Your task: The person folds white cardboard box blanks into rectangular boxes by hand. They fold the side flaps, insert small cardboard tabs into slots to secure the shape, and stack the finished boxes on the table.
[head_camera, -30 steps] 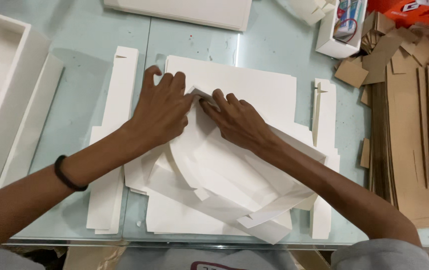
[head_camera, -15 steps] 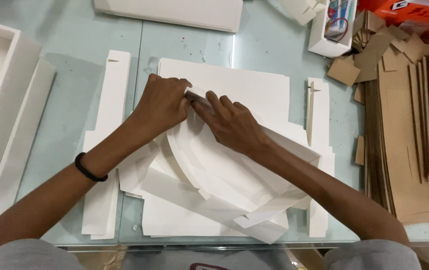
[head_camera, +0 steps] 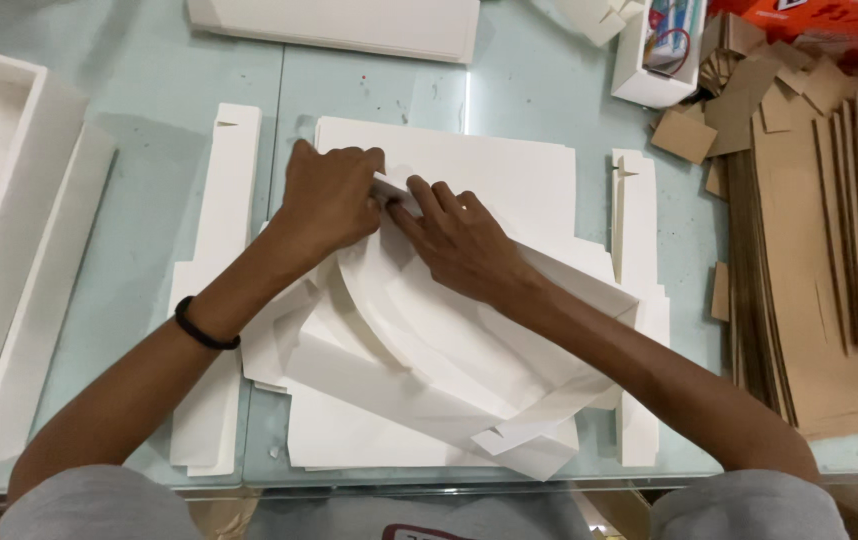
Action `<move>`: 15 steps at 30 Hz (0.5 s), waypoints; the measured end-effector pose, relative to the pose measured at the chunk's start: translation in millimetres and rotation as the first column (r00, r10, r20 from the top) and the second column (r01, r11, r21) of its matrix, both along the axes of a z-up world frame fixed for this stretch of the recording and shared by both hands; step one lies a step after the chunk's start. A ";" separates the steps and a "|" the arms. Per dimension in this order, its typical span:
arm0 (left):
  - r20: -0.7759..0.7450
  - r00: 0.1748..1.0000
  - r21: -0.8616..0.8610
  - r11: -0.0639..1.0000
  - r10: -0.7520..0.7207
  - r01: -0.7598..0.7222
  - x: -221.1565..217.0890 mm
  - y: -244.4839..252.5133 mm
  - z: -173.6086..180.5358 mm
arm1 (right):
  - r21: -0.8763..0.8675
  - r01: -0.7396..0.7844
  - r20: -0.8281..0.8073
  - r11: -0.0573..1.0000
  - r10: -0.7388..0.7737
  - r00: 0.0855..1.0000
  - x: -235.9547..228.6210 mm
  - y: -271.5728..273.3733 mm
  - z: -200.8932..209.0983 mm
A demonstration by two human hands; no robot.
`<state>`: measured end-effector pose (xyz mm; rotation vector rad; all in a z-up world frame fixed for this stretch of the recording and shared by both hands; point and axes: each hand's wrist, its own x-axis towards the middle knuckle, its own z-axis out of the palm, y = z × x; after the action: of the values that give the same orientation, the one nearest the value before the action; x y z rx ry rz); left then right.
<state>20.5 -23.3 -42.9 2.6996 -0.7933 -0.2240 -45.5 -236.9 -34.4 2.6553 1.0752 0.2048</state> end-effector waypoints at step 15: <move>-0.006 0.890 0.286 0.852 -0.455 0.438 -50.4 -61.6 33.8 | -0.062 0.213 -0.265 0.975 -0.221 0.938 -23.4 -101.7 35.5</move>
<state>-29.9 -84.9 -9.2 2.7422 -1.5153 -0.3860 -68.8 -338.6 1.1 2.8023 0.8367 -0.2248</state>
